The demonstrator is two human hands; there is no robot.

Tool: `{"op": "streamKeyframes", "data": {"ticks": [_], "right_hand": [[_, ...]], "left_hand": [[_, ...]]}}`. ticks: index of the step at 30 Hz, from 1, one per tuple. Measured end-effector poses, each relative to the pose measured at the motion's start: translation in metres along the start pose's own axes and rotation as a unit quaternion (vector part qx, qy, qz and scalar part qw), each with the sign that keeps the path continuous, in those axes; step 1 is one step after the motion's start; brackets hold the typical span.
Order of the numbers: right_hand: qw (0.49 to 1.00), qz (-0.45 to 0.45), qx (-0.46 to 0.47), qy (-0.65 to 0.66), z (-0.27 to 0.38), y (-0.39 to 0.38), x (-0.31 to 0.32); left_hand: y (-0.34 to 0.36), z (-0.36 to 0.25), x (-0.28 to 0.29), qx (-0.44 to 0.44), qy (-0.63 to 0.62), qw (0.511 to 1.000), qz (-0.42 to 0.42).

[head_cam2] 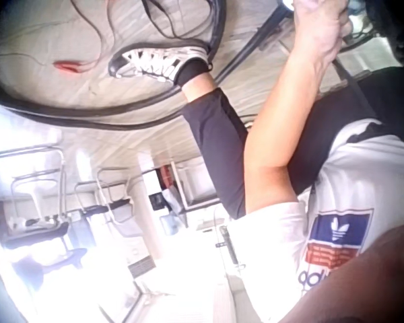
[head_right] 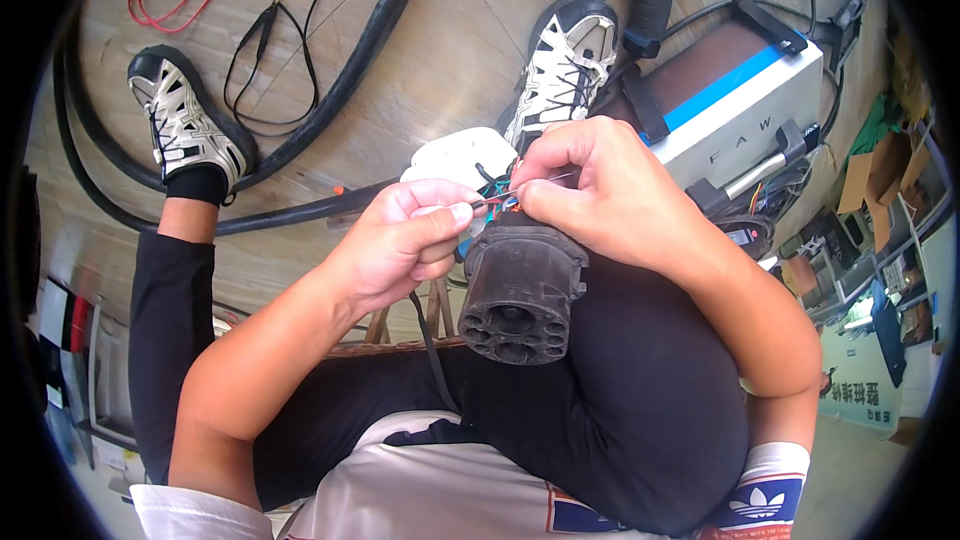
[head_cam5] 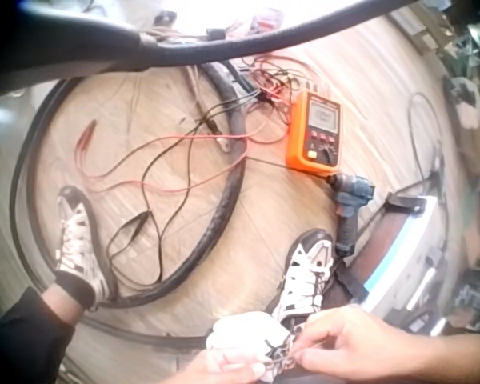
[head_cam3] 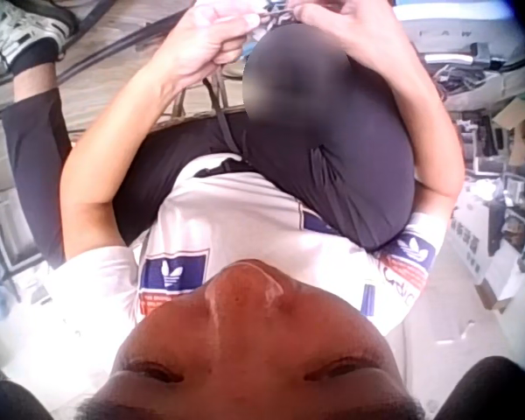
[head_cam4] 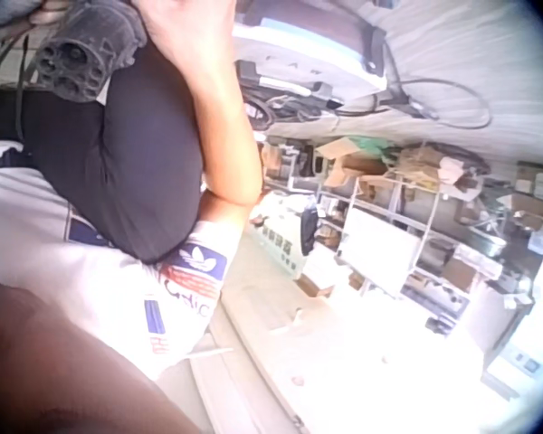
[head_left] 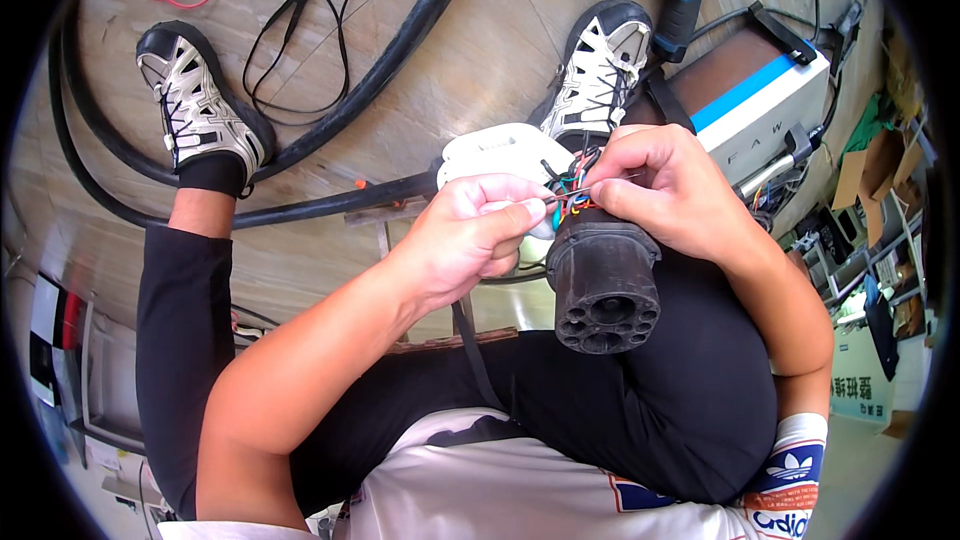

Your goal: The person manipulates multiple colored wires within a large black electrical plug, checks the wire positioning, and uses multimeter probes to test the electrical connections while viewing the multimeter display.

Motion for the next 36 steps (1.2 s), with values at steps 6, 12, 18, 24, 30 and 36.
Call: {"op": "streamKeyframes", "data": {"ticks": [6, 12, 18, 24, 30, 36], "right_hand": [[1.0, 0.017, 0.006, -0.011, 0.0, 0.003, 0.001], [0.999, 0.039, 0.008, 0.019, -0.003, 0.005, 0.0], [0.995, 0.079, 0.045, -0.046, -0.001, 0.008, 0.004], [0.992, 0.099, 0.065, -0.054, -0.006, 0.01, -0.002], [0.988, 0.095, 0.068, -0.1, -0.002, 0.011, -0.001], [0.981, 0.075, 0.087, -0.159, 0.002, 0.006, -0.002]], "left_hand": [[0.001, 0.001, 0.003, 0.01, -0.006, 1.0, -0.003], [0.002, 0.001, 0.008, 0.015, -0.005, 1.0, 0.014], [0.0, 0.0, 0.002, 0.024, 0.011, 1.0, -0.006], [0.002, 0.003, 0.004, 0.032, 0.009, 0.999, 0.009], [0.002, 0.002, -0.006, 0.019, 0.049, 0.998, -0.029], [0.003, 0.008, -0.017, -0.003, 0.107, 0.99, -0.088]]}}
Point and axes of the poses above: each hand's wrist, its own y-axis towards the middle knuckle, its own x-axis out of the back of the hand, z = x × y, the point moved 1 cm from there along y, towards the middle knuckle, and after that the axes turned 13 degrees about -y, right-handed, at the moved point
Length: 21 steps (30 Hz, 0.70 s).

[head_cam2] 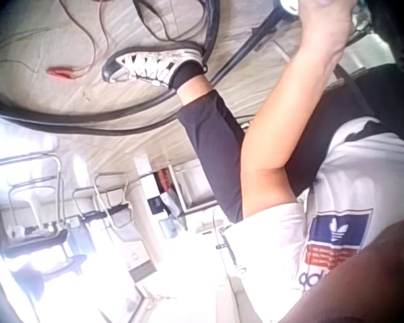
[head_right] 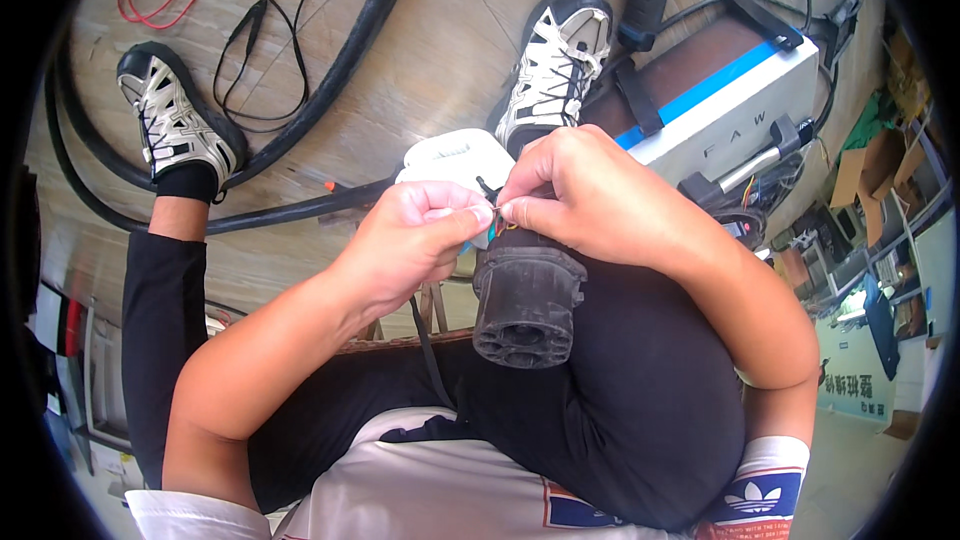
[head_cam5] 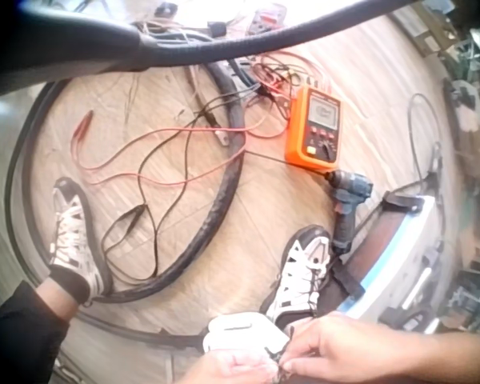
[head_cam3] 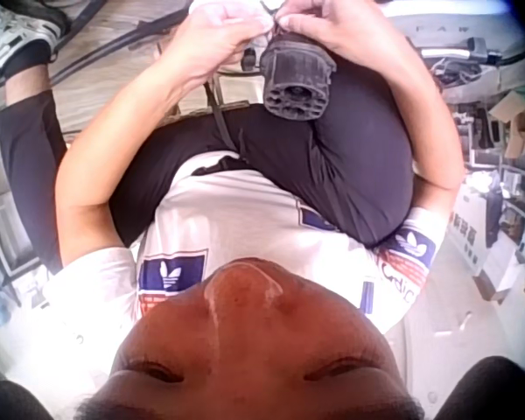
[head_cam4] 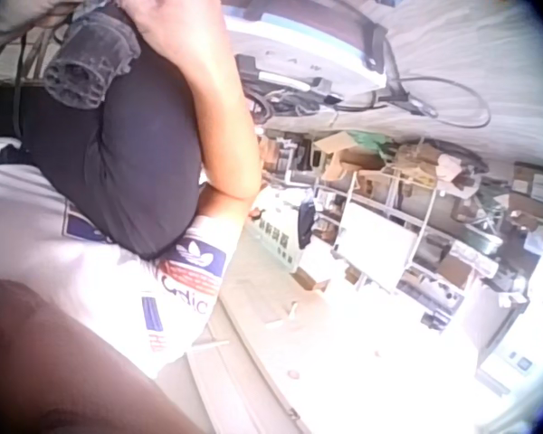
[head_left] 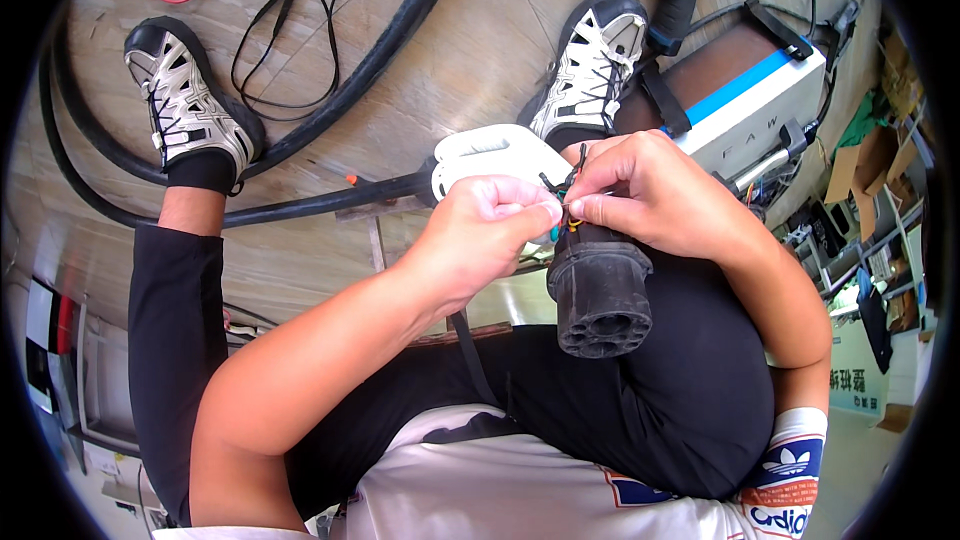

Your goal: The person manipulates multiple colored wires within a large black electrical plug, checks the wire positioning, and uses multimeter probes to test the electrical connections while viewing the multimeter display.

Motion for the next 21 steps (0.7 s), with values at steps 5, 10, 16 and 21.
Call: {"op": "streamKeyframes", "data": {"ticks": [5, 10, 16, 21], "right_hand": [[0.997, 0.008, -0.075, 0.011, 0.01, -0.005, 0.002], [0.996, 0.029, -0.081, 0.021, 0.005, -0.007, -0.002], [0.993, 0.022, -0.099, 0.061, 0.0, -0.008, -0.005], [0.998, 0.028, -0.038, 0.028, -0.001, -0.009, -0.006]], "left_hand": [[0.0, 0.005, -0.001, -0.002, -0.004, 1.0, -0.014], [0.002, 0.008, 0.0, 0.001, -0.017, 1.0, -0.013], [0.004, 0.002, 0.008, 0.018, -0.001, 1.0, 0.002], [0.013, -0.004, 0.024, -0.077, 0.188, 0.979, 0.032]]}}
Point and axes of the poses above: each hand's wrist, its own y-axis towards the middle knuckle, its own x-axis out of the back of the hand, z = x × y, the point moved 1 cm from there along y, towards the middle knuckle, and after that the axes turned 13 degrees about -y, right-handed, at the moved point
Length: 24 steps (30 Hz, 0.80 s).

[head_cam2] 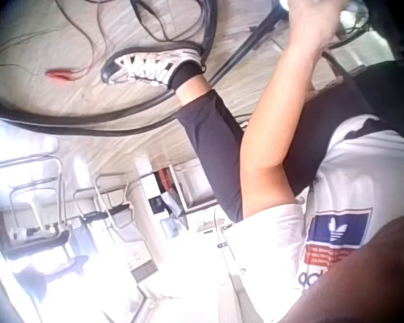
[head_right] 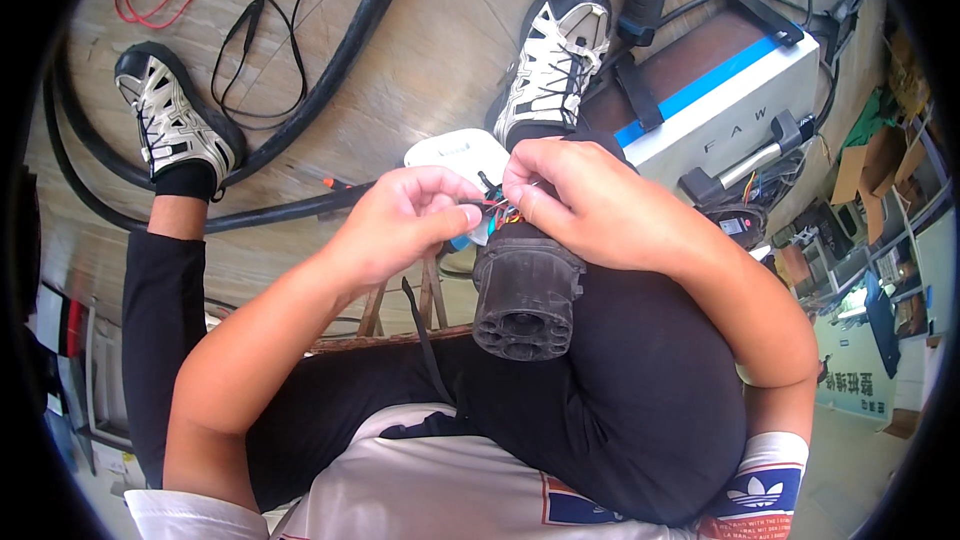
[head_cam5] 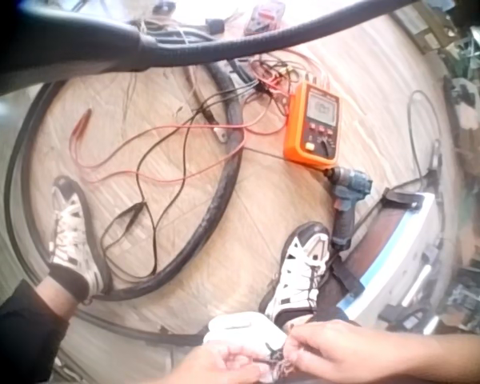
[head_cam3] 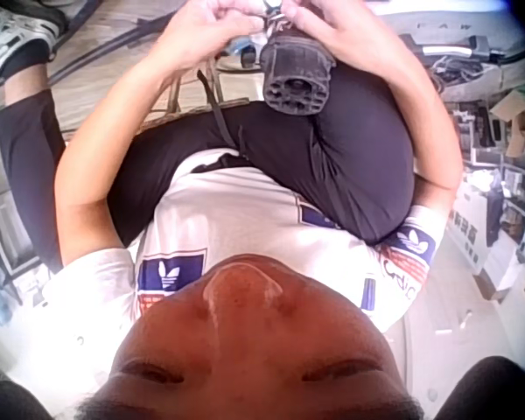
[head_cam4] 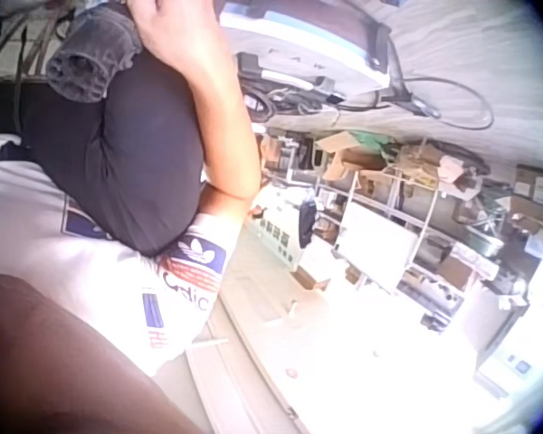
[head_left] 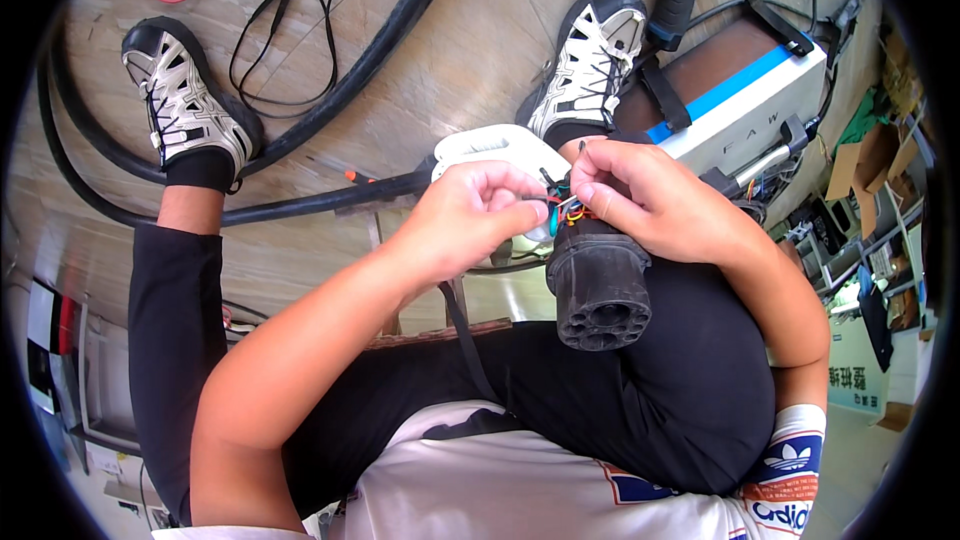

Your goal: The person manipulates multiple colored wires within a large black electrical plug, checks the wire positioning, and uses multimeter probes to test the electrical connections while viewing the multimeter display.

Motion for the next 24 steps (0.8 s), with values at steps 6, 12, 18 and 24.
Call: {"op": "streamKeyframes", "data": {"ticks": [6, 12, 18, 24], "right_hand": [[1.0, -0.001, 0.02, 0.001, 0.001, 0.0, -0.001], [0.999, -0.001, 0.027, -0.017, 0.002, -0.001, 0.001], [1.0, 0.006, 0.017, 0.0, 0.003, -0.001, -0.001], [0.998, 0.019, 0.045, -0.045, 0.028, -0.017, 0.013]], "left_hand": [[0.021, 0.009, 0.052, -0.276, 0.476, 0.835, -0.006], [0.059, 0.04, 0.045, -0.27, 0.463, 0.843, 0.036], [0.084, 0.039, 0.052, -0.143, 0.411, 0.893, 0.117], [0.056, 0.04, 0.029, -0.224, 0.452, 0.863, -0.043]]}}
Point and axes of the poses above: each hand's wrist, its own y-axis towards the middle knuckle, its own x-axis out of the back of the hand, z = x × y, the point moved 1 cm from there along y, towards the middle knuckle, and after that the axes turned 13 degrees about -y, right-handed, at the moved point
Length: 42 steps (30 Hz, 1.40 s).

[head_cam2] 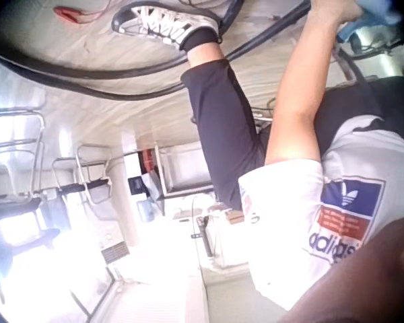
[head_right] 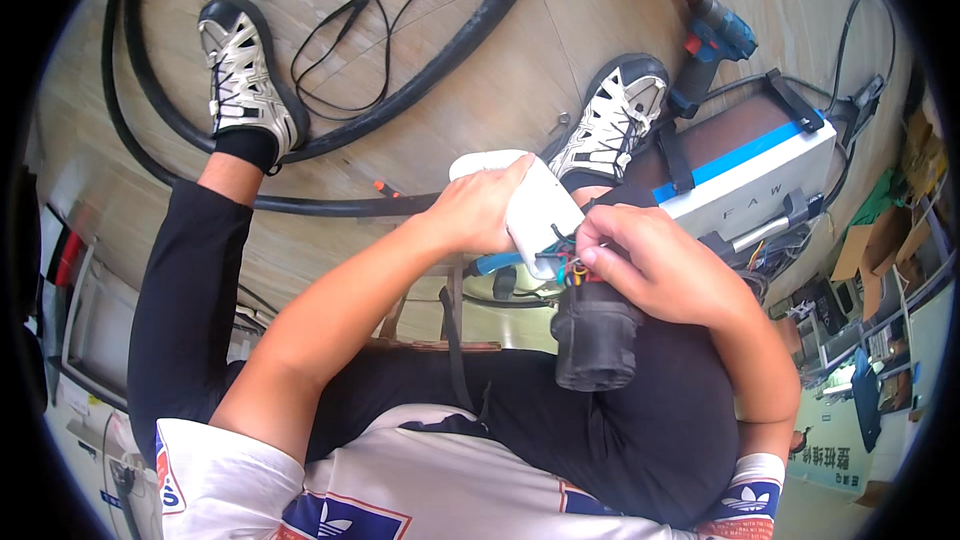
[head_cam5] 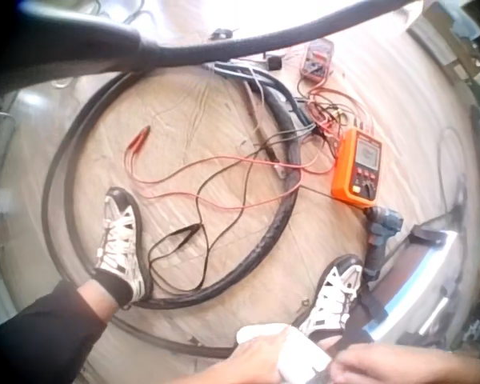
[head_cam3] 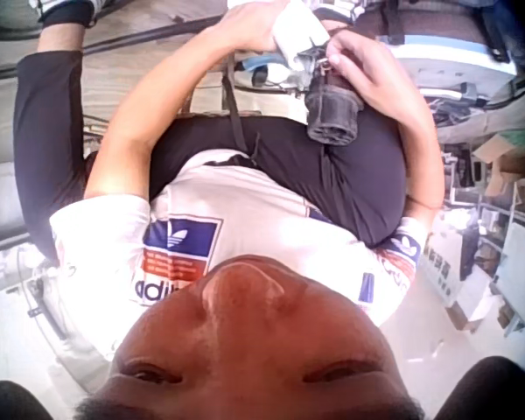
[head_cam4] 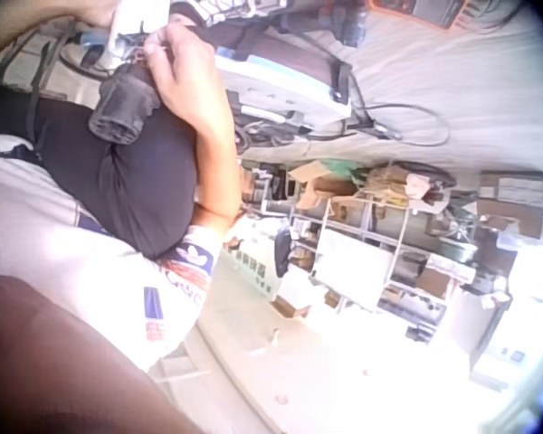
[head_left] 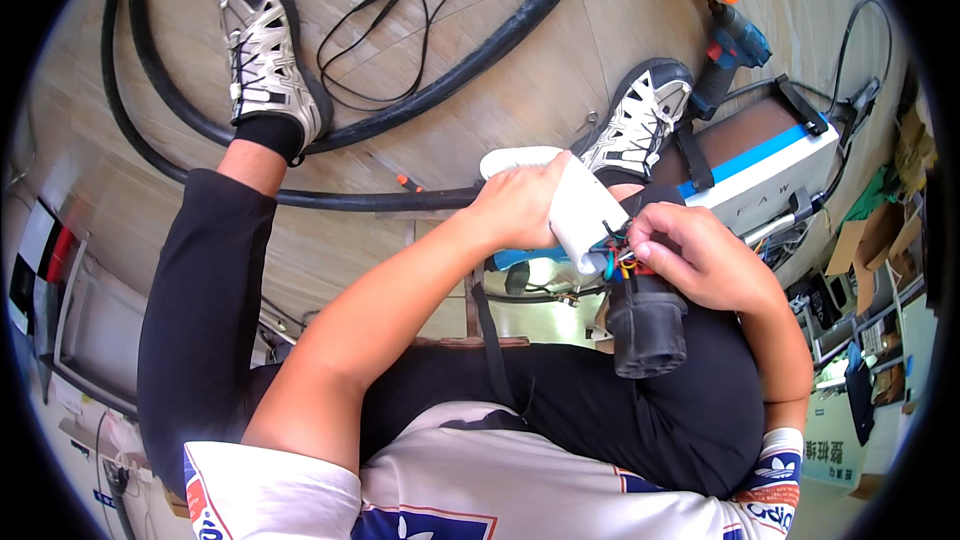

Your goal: The person manipulates multiple colored wires within a large black electrical plug, checks the wire positioning, and uses multimeter probes to test the electrical connections while viewing the multimeter display.

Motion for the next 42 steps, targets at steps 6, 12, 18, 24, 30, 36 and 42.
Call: {"op": "streamKeyframes", "data": {"ticks": [6, 12, 18, 24, 30, 36, 42], "right_hand": [[0.997, -0.058, -0.01, -0.047, 0.05, -0.027, 0.027], [0.973, -0.216, -0.002, -0.082, 0.087, -0.029, 0.047], [0.944, -0.313, 0.092, 0.043, 0.065, 0.024, 0.071], [0.879, -0.346, 0.196, 0.265, 0.059, 0.062, 0.081], [0.912, -0.333, 0.115, 0.208, 0.063, 0.062, 0.089], [0.942, -0.27, 0.064, 0.191, 0.048, 0.052, 0.093], [0.943, -0.252, 0.055, 0.21, 0.039, 0.053, 0.094]], "left_hand": [[-0.013, -0.048, 0.023, -0.128, 0.073, 0.97, -0.191], [0.009, -0.07, 0.072, -0.172, 0.114, 0.931, -0.301], [0.036, -0.057, 0.107, -0.126, 0.075, 0.944, -0.295], [0.042, -0.055, 0.131, -0.041, 0.03, 0.971, -0.233], [0.024, -0.087, 0.192, -0.038, 0.101, 0.993, -0.048], [-0.005, -0.171, 0.203, -0.077, -0.208, 0.974, -0.046], [-0.015, -0.185, 0.136, -0.102, -0.254, 0.959, -0.071]]}}
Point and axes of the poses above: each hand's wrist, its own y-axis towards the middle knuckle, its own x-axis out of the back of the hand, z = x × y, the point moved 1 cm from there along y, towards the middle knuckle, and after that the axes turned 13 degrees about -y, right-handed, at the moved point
